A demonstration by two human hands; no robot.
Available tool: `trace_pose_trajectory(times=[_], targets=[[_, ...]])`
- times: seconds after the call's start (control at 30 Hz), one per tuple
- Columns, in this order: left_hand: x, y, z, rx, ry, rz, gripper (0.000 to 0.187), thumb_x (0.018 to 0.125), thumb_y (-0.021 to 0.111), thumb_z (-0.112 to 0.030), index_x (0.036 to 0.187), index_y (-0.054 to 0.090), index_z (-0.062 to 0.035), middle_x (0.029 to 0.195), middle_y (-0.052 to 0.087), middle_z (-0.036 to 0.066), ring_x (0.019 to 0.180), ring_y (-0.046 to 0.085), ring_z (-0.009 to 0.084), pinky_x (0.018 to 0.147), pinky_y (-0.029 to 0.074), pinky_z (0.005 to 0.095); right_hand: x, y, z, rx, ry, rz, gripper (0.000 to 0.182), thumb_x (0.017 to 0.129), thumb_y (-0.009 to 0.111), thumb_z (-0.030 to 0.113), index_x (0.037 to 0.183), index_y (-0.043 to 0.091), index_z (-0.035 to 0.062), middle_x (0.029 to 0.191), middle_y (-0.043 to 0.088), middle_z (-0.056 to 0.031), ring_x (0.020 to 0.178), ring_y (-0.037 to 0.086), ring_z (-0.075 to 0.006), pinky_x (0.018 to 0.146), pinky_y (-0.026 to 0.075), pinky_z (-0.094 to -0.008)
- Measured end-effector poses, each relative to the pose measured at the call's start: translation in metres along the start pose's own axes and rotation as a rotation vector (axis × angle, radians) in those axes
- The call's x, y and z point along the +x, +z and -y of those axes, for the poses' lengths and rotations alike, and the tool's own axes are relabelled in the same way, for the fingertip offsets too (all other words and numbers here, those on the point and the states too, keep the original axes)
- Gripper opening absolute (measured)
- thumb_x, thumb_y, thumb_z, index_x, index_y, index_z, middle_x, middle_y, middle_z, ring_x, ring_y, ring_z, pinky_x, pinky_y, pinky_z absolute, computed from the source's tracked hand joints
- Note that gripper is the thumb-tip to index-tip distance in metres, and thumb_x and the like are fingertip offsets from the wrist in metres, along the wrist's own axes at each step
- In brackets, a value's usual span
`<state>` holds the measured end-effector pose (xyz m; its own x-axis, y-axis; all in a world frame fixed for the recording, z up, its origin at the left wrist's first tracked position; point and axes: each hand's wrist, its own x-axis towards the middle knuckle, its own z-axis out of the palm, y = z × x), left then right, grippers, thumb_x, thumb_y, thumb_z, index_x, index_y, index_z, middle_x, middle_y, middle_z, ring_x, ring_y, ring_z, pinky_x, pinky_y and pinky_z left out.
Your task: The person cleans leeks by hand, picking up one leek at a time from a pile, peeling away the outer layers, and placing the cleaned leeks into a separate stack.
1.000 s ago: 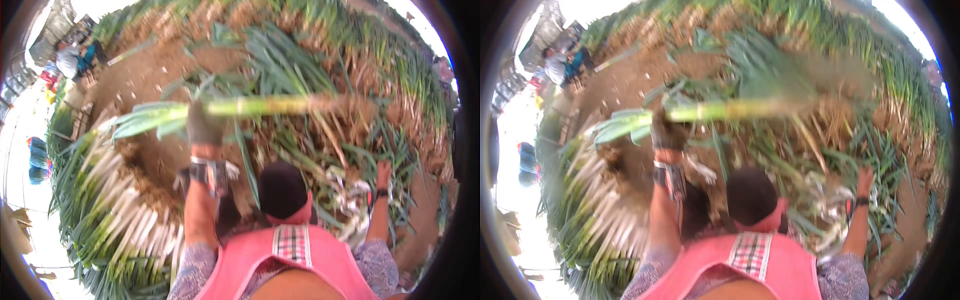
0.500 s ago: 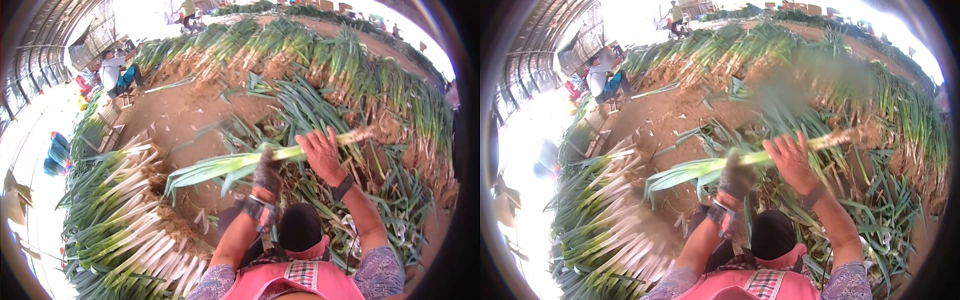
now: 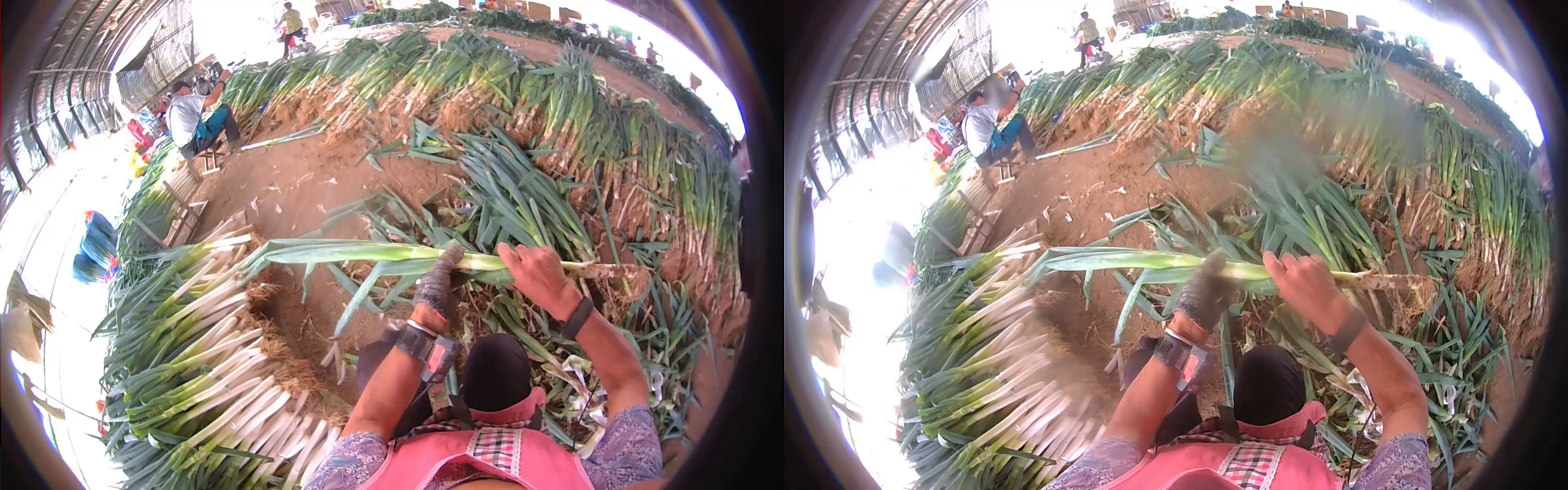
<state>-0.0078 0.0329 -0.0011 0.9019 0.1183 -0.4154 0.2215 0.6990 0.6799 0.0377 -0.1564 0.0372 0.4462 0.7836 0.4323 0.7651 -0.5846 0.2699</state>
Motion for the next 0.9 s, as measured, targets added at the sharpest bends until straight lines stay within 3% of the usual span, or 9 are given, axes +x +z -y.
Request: trace_pose_trajectory(times=[0.23, 0.3, 0.43, 0.5, 0.57, 0.63, 0.73, 0.83, 0.9], targets=[[0.000, -0.002, 0.005, 0.040, 0.016, 0.088, 0.035, 0.070, 0.069, -0.043, 0.089, 0.056, -0.0165, 0.079, 0.053, 0.001, 0.069, 0.048, 0.0149, 0.056, 0.041, 0.0361, -0.010, -0.013, 0.001, 0.155, 0.113, 0.028, 0.026, 0.072, 0.058, 0.012, 0.096, 0.049, 0.0066, 0.072, 0.057, -0.0104, 0.066, 0.058, -0.0297, 0.055, 0.044, -0.0387], [0.020, -0.005, 0.016, 0.038, 0.155, 0.093, 0.023, 0.083, 0.056, -0.037, 0.083, 0.054, -0.0137, 0.060, 0.047, 0.000, 0.051, 0.044, 0.0125, 0.044, 0.034, 0.0264, -0.021, -0.023, -0.005, 0.228, 0.191, -0.006, 0.023, 0.072, 0.055, 0.006, 0.094, 0.051, 0.0057, 0.076, 0.058, -0.0136, 0.068, 0.057, -0.0335, 0.057, 0.044, -0.0431], [0.006, -0.020, -0.013, -0.340, 0.100, 0.328, 0.025, 0.079, 0.061, -0.024, 0.095, 0.057, -0.0062, 0.091, 0.061, 0.009, 0.087, 0.058, 0.0261, 0.079, 0.047, 0.0410, -0.113, -0.037, -0.078, 0.087, 0.637, -0.057, 0.022, 0.074, 0.057, 0.005, 0.095, 0.058, 0.0057, 0.082, 0.062, -0.0164, 0.075, 0.059, -0.0350, 0.062, 0.047, -0.0412], [0.004, -0.021, -0.021, -0.415, 0.130, 0.205, 0.027, 0.077, 0.062, -0.020, 0.098, 0.057, -0.0046, 0.095, 0.061, 0.010, 0.090, 0.058, 0.0285, 0.076, 0.048, 0.0458, -0.220, -0.034, -0.137, -0.165, 0.727, -0.052, 0.030, 0.076, 0.058, 0.013, 0.105, 0.058, 0.0079, 0.092, 0.062, -0.0157, 0.083, 0.059, -0.0332, 0.067, 0.048, -0.0384], [0.001, -0.024, -0.026, -0.507, 0.039, 0.242, 0.027, 0.075, 0.064, -0.017, 0.098, 0.057, -0.0040, 0.097, 0.060, 0.011, 0.091, 0.058, 0.0297, 0.080, 0.048, 0.0466, -0.326, -0.048, -0.175, -0.309, 1.314, 0.320, 0.031, 0.084, 0.053, 0.026, 0.106, 0.058, 0.0058, 0.099, 0.061, -0.0164, 0.089, 0.058, -0.0350, 0.071, 0.046, -0.0415], [0.006, -0.034, -0.029, -0.565, 0.018, 0.316, 0.028, 0.075, 0.064, -0.015, 0.098, 0.056, -0.0035, 0.097, 0.060, 0.012, 0.093, 0.058, 0.0302, 0.082, 0.047, 0.0473, -0.479, -0.056, -0.201, -0.027, 1.487, 0.149, 0.041, 0.086, 0.049, 0.038, 0.106, 0.057, 0.0029, 0.094, 0.061, -0.0213, 0.087, 0.058, -0.0380, 0.067, 0.046, -0.0412], [0.007, -0.034, -0.029, -0.532, 0.117, 0.385, 0.029, 0.074, 0.064, -0.014, 0.099, 0.056, -0.0031, 0.098, 0.060, 0.013, 0.094, 0.058, 0.0307, 0.083, 0.048, 0.0475, -0.464, -0.103, -0.136, 0.301, 2.118, 0.230, 0.054, 0.072, 0.067, 0.033, 0.111, 0.052, -0.0016, 0.096, 0.062, -0.0210, 0.090, 0.058, -0.0361, 0.076, 0.043, -0.0429], [0.035, -0.045, -0.015, -0.375, 0.383, 0.378, 0.029, 0.073, 0.065, -0.011, 0.099, 0.055, -0.0032, 0.100, 0.060, 0.013, 0.095, 0.058, 0.0317, 0.083, 0.049, 0.0479, -0.521, -0.051, -0.168, -0.129, 1.268, 0.105, 0.062, 0.065, 0.073, 0.024, 0.117, 0.048, 0.0014, 0.108, 0.059, -0.0183, 0.098, 0.056, -0.0330, 0.083, 0.042, -0.0388], [0.010, -0.019, -0.014, -0.443, 0.305, 0.371, 0.028, 0.073, 0.065, -0.010, 0.099, 0.055, -0.0033, 0.100, 0.060, 0.013, 0.097, 0.057, 0.0322, 0.083, 0.049, 0.0488, -0.373, -0.072, -0.150, 0.131, 1.253, 0.084, 0.059, 0.074, 0.065, 0.029, 0.123, 0.045, 0.0013, 0.112, 0.055, -0.0207, 0.104, 0.053, -0.0323, 0.087, 0.040, -0.0365]])
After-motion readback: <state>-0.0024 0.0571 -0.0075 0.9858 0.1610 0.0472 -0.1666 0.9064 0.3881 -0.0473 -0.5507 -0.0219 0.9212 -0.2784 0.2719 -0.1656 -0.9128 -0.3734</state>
